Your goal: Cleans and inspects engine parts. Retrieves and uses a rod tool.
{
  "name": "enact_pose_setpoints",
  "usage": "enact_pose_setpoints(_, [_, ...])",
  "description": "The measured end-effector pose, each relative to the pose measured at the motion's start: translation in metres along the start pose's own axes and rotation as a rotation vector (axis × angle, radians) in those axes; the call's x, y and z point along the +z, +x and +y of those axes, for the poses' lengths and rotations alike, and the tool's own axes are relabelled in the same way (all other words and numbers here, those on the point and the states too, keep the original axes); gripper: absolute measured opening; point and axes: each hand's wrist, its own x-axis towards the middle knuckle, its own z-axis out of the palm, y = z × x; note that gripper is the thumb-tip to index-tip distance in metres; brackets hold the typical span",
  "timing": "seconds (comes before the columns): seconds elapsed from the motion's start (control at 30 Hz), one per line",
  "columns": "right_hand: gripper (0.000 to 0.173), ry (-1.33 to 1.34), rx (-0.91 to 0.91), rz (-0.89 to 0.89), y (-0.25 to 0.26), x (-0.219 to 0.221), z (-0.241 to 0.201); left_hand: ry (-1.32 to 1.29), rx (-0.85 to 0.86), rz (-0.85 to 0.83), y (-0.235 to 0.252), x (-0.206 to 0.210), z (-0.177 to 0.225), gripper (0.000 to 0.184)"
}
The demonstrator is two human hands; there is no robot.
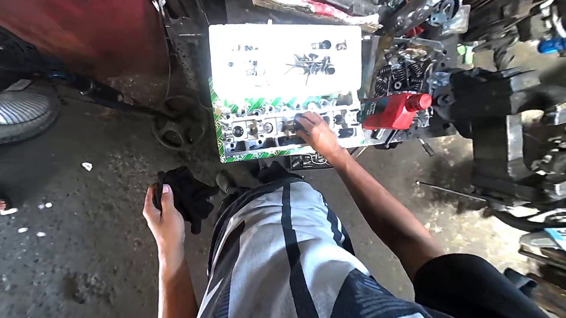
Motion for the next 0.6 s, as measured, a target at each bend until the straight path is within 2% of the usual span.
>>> enact_pose_setpoints(0.17, [0.037, -0.047, 0.053, -0.090, 0.010, -0.006, 0.005, 0.010, -0.024, -0.007, 0.001, 0.001, -0.002, 0.045])
enact_pose_setpoints(0.33, [0.035, -0.029, -0.022, -0.123, 0.013, -0.010, 0.006, 0.020, -0.020, -0.012, 0.002, 0.002, 0.000, 0.045])
enact_pose_setpoints(0.6, [0.036, 0.031, -0.115, -0.043, 0.007, -0.003, 0.012, -0.004, -0.004, 0.000, 0.000, -0.001, -0.001, 0.041])
